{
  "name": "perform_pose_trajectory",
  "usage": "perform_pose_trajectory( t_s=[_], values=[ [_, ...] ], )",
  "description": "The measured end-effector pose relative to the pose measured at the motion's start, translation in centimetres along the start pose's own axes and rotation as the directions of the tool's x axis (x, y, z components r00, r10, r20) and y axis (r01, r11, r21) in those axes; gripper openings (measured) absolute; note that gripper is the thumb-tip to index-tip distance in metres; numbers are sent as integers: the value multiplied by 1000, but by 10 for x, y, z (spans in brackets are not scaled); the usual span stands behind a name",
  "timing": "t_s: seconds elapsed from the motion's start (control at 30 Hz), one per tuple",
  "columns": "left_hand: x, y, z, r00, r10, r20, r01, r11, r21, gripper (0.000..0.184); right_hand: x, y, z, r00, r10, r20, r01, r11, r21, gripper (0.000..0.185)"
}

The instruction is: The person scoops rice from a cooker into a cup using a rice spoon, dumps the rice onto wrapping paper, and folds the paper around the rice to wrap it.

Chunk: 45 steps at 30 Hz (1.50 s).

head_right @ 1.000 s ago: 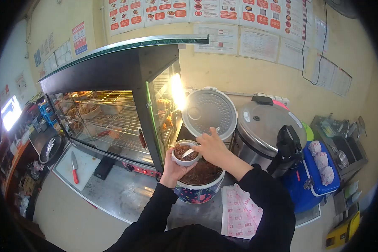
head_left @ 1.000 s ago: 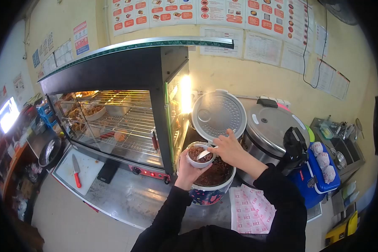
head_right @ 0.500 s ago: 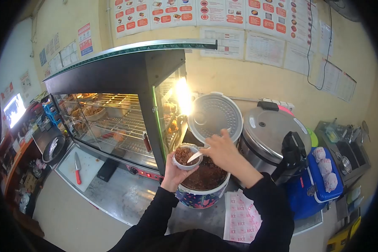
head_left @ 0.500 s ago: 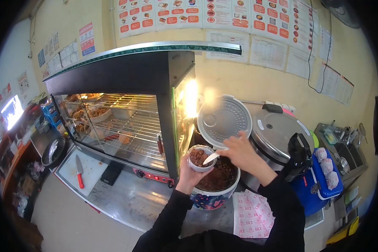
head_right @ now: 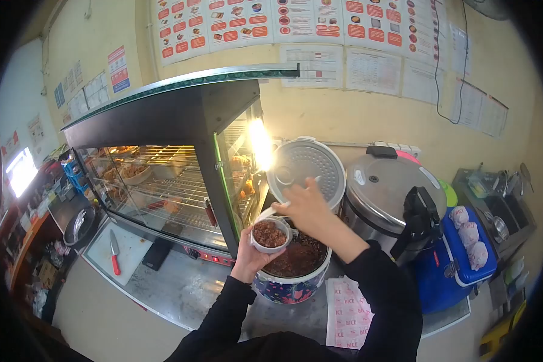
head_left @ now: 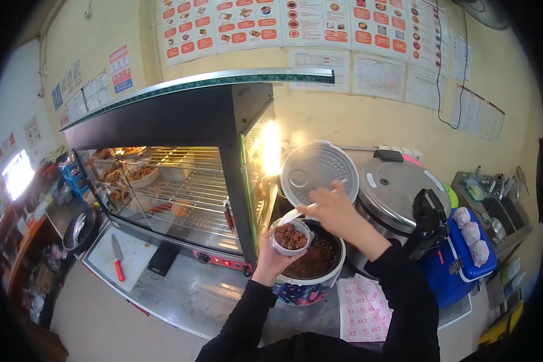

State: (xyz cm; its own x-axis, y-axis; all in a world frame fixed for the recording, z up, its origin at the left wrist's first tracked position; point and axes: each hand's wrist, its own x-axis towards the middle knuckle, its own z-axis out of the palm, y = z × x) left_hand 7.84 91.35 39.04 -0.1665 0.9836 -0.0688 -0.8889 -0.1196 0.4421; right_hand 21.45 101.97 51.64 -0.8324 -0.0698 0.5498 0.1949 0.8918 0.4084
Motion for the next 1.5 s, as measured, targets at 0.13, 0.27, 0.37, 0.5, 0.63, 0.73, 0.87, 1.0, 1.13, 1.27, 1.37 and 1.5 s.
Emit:
perform_pose_trajectory(
  t_s=[0.13,0.27,0.37,0.5,0.63,0.73,0.87,1.0,1.13,1.27,1.37,1.5],
  values=[
    [-2,4,-6,997,58,46,-58,998,0,50,-10,-16,25,992,-103,73,101,994,38,35],
    [-6,11,3,993,120,0,-119,992,35,48,-8,-9,16,999,-2,32,1,1000,21,31],
    [-3,19,-1,987,128,97,-130,992,8,48,-6,-10,-1,1000,11,-11,-11,1000,24,25],
    [-6,16,8,993,116,32,-117,993,16,49,-11,-26,22,1000,-27,-6,27,997,79,25],
    [-4,15,4,990,140,19,-140,990,-18,49,-5,-12,2,997,72,-11,-72,995,66,24],
    [-2,16,-5,989,149,17,-149,989,-5,49,-8,-14,3,997,62,51,-66,995,80,30],
    [-9,14,-3,987,160,17,-160,987,-4,50,-11,-30,25,994,6,111,-17,996,93,34],
    [-20,18,-9,981,196,-2,-196,981,2,51,-11,-3,18,985,111,129,-134,973,188,35],
    [-48,20,-20,976,208,-67,-210,977,-26,54,-31,10,89,803,250,540,-340,938,72,26],
    [-71,20,-30,950,274,-148,-279,960,-15,54,-49,-25,167,519,153,841,-368,928,58,24],
    [-90,14,-53,915,358,-187,-353,934,60,53,-49,-46,186,366,226,903,-564,825,22,25],
    [-99,-3,-87,862,434,-262,-427,900,86,56,-52,-65,212,330,226,916,-706,704,80,27]
  ],
)
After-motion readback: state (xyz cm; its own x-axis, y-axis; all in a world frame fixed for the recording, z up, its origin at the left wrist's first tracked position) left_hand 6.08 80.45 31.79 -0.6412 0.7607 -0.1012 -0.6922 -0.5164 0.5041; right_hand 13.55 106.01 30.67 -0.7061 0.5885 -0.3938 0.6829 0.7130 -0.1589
